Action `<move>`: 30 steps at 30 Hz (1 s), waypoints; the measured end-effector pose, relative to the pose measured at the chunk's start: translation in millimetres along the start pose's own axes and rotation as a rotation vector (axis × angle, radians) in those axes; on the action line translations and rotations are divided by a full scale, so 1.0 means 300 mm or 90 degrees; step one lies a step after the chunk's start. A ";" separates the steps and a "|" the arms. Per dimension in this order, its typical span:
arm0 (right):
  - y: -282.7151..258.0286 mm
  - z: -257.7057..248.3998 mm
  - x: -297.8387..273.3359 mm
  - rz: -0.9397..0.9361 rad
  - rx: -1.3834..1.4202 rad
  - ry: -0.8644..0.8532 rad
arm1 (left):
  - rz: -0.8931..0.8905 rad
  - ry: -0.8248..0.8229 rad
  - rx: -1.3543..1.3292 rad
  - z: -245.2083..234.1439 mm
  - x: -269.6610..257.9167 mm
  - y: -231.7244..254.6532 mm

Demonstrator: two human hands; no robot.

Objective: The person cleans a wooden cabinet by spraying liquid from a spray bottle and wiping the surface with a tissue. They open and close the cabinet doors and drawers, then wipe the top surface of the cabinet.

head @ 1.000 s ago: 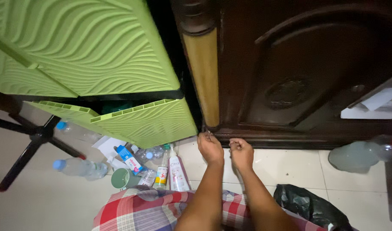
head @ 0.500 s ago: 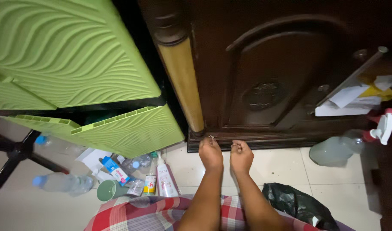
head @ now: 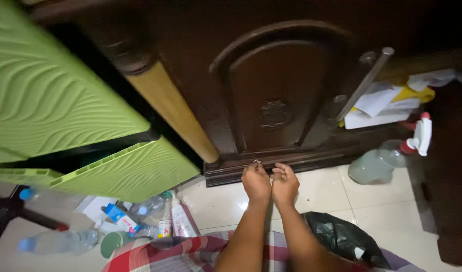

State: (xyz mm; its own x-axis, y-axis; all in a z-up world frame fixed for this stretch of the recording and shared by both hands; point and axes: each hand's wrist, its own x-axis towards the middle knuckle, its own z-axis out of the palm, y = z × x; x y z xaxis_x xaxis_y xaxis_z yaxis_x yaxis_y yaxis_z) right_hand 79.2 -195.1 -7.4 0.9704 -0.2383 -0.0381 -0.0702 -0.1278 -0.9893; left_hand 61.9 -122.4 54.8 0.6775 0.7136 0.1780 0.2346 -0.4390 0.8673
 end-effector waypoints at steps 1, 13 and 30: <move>0.019 -0.010 0.019 0.011 0.021 -0.009 | 0.013 0.004 -0.016 0.011 -0.004 0.015; 0.135 -0.173 0.180 0.039 0.139 0.144 | 0.031 -0.176 0.084 0.162 -0.030 0.125; -0.068 -0.222 0.160 -0.134 -0.024 0.043 | 0.076 -0.304 0.190 0.215 -0.021 0.274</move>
State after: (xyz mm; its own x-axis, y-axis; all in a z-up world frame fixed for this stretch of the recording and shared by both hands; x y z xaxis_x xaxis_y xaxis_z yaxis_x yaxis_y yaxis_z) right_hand 111.9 -267.9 20.4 0.9469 -0.2668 0.1794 0.1225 -0.2166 -0.9685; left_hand 122.0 -198.2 95.1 0.9346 0.3551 -0.0228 0.2768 -0.6854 0.6735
